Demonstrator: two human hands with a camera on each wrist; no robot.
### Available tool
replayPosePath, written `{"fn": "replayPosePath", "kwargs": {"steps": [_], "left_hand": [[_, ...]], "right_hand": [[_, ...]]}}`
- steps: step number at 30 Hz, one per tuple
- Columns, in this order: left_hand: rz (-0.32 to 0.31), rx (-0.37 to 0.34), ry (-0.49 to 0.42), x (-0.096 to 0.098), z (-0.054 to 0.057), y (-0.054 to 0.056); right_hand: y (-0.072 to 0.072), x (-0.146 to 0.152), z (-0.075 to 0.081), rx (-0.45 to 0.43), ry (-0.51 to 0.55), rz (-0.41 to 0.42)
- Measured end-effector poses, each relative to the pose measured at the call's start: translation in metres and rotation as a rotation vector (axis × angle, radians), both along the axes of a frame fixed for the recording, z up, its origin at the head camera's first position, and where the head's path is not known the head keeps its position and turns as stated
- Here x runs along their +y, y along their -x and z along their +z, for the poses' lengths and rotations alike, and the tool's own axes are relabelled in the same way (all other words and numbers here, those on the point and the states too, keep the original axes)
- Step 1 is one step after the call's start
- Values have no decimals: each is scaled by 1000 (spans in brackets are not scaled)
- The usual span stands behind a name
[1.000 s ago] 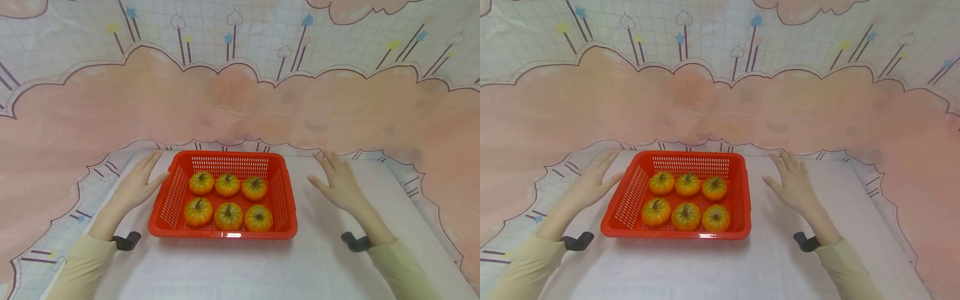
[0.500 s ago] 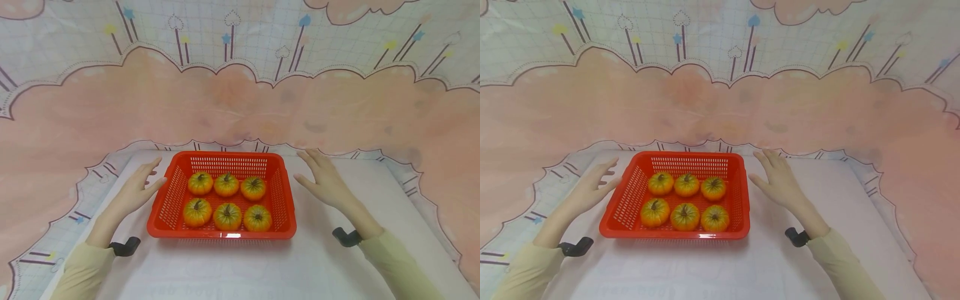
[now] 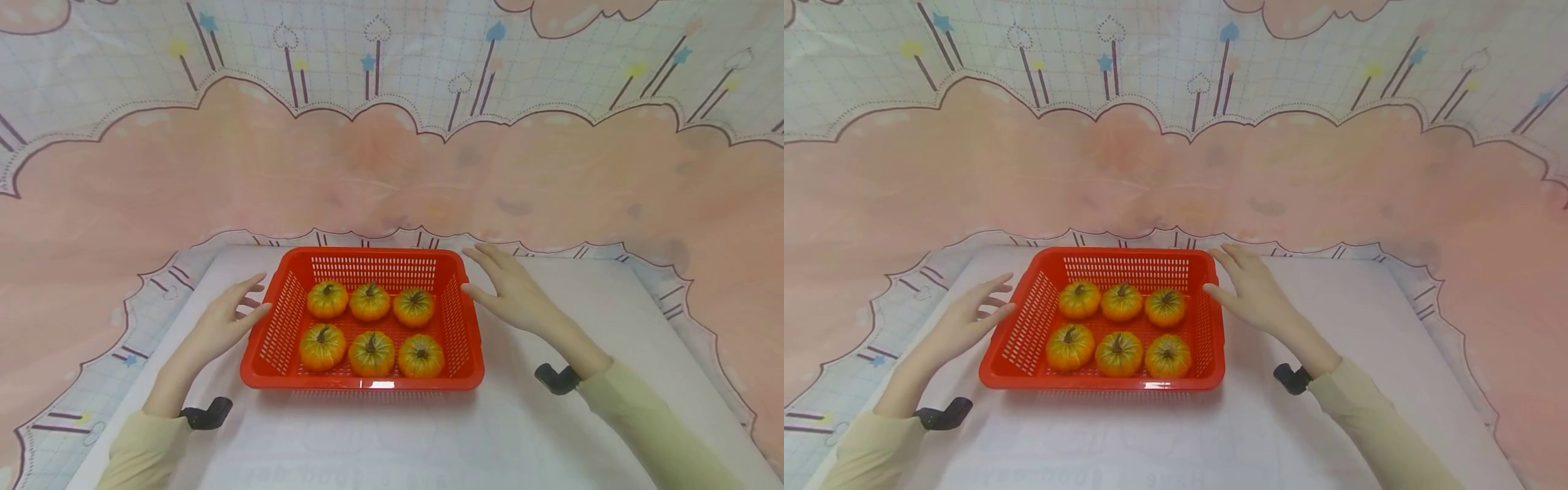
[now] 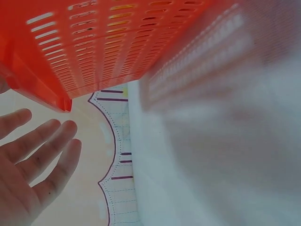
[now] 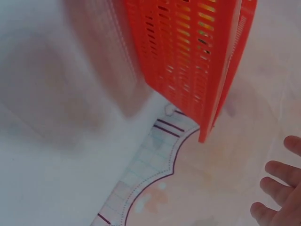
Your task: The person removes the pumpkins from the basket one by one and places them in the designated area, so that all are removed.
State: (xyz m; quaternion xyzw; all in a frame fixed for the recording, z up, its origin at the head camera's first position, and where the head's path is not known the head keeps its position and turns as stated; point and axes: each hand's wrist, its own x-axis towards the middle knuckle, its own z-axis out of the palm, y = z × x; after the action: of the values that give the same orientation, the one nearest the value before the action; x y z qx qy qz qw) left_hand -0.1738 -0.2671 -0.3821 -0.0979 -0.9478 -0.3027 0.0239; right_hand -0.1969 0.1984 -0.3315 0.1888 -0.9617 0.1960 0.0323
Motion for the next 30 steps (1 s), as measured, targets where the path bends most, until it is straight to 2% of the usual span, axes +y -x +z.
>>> {"fn": "replayPosePath", "kwargs": {"steps": [8,23,30], "left_hand": [[16,-17,-41,0,-4,-4],[58,-11,-130,4,-14,-14],[75,-3,-142,4,-18,-16]], "right_hand": [[6,-10,3,18,-13,69],[13,-27,6,-65,-28,134],[17,-33,4,-83,-50,159]]}}
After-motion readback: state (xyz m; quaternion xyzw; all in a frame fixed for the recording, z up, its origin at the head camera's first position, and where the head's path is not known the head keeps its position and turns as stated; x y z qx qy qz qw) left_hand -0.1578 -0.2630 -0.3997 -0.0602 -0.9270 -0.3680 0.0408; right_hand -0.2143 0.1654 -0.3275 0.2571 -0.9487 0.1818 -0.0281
